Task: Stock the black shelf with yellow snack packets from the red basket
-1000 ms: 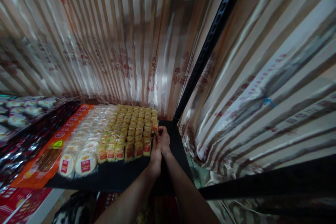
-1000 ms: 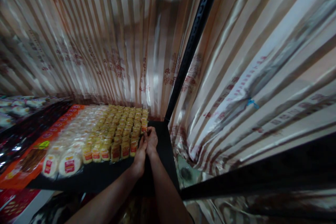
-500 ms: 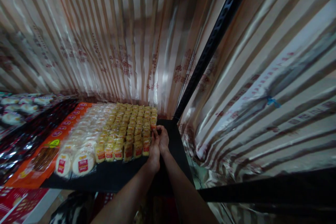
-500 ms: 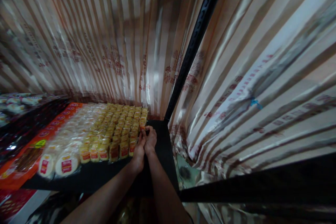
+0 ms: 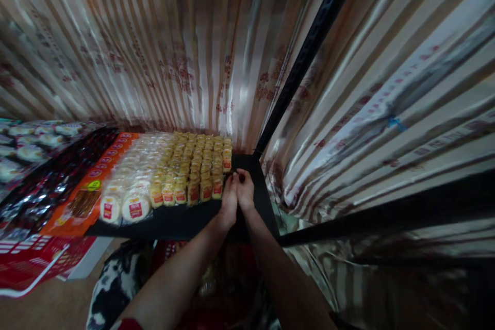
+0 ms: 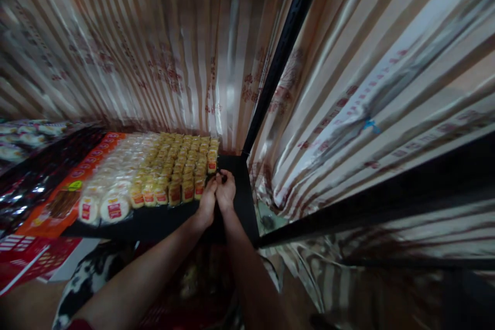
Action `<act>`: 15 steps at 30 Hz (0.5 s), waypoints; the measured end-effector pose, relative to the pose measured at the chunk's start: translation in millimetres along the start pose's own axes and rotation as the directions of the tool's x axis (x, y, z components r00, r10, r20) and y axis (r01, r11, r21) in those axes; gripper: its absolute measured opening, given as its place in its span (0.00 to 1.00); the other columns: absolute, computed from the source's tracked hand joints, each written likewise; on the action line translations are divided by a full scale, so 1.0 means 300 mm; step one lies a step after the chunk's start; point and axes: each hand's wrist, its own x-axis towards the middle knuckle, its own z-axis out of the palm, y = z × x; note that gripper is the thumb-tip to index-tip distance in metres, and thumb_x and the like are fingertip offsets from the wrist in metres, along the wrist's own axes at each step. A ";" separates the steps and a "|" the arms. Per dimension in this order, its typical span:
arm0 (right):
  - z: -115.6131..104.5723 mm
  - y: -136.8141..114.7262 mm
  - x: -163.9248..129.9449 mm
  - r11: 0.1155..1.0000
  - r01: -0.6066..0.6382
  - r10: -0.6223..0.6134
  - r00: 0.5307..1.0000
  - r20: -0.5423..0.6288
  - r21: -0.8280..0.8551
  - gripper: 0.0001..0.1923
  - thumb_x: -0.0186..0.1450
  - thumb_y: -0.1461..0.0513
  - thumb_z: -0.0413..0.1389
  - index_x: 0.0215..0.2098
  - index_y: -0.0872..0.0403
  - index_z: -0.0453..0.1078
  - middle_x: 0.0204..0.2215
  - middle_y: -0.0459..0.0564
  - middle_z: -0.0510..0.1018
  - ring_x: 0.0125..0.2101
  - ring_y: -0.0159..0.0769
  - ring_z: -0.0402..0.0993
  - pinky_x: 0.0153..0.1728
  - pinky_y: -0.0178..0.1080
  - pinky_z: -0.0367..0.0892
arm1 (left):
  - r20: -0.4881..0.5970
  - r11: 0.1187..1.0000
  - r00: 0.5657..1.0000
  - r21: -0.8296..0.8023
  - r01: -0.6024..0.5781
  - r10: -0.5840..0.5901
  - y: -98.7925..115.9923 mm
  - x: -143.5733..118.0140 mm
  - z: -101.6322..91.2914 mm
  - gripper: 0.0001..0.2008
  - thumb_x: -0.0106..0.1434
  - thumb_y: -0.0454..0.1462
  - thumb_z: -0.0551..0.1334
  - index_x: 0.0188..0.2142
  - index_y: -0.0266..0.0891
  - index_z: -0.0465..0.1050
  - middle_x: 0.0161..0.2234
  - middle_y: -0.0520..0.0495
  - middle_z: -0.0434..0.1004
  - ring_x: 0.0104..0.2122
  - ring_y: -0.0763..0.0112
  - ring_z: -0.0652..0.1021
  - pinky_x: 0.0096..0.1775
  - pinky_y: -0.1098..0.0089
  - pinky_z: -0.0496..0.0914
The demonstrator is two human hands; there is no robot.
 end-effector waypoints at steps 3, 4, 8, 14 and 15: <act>-0.055 -0.036 -0.124 0.998 -0.026 0.027 0.999 -0.027 0.064 0.15 0.57 0.54 0.51 0.38 0.55 0.66 0.36 0.52 0.75 0.36 0.36 0.71 0.41 0.39 0.65 | 0.057 0.996 0.998 0.086 -0.001 -0.004 -0.010 -0.078 -0.059 0.13 0.61 0.36 0.52 0.42 0.36 0.70 0.46 0.43 0.73 0.46 0.68 0.73 0.47 0.70 0.67; -0.076 -0.046 -0.175 0.994 -0.038 0.041 0.999 -0.025 0.103 0.16 0.58 0.53 0.50 0.38 0.55 0.66 0.36 0.52 0.75 0.36 0.36 0.71 0.40 0.39 0.66 | 0.085 0.992 0.996 0.124 -0.003 -0.008 -0.016 -0.111 -0.084 0.12 0.60 0.37 0.52 0.40 0.35 0.71 0.43 0.43 0.75 0.42 0.67 0.75 0.44 0.70 0.69; -0.159 -0.060 -0.418 0.980 -0.072 0.073 0.997 -0.001 0.185 0.15 0.60 0.52 0.50 0.37 0.54 0.65 0.35 0.51 0.75 0.34 0.35 0.72 0.38 0.38 0.67 | 0.191 0.950 0.980 0.291 -0.113 0.058 -0.054 -0.273 -0.192 0.11 0.57 0.39 0.54 0.31 0.36 0.72 0.33 0.46 0.76 0.34 0.69 0.74 0.38 0.72 0.68; -0.216 0.058 -0.684 0.984 -0.161 0.169 0.980 0.102 -0.083 0.15 0.60 0.53 0.48 0.35 0.54 0.69 0.35 0.52 0.77 0.38 0.39 0.72 0.43 0.40 0.65 | 0.111 0.876 0.988 0.481 0.044 -0.111 -0.188 -0.419 -0.333 0.09 0.54 0.36 0.53 0.29 0.37 0.72 0.33 0.46 0.76 0.36 0.67 0.74 0.41 0.70 0.67; -0.212 0.097 -0.699 0.974 -0.205 0.214 0.972 0.093 -0.098 0.16 0.59 0.53 0.47 0.37 0.54 0.69 0.36 0.53 0.77 0.39 0.40 0.72 0.44 0.40 0.64 | 0.104 0.859 0.982 0.505 0.085 -0.158 -0.218 -0.418 -0.350 0.10 0.53 0.35 0.53 0.30 0.37 0.72 0.35 0.45 0.77 0.38 0.66 0.74 0.43 0.69 0.67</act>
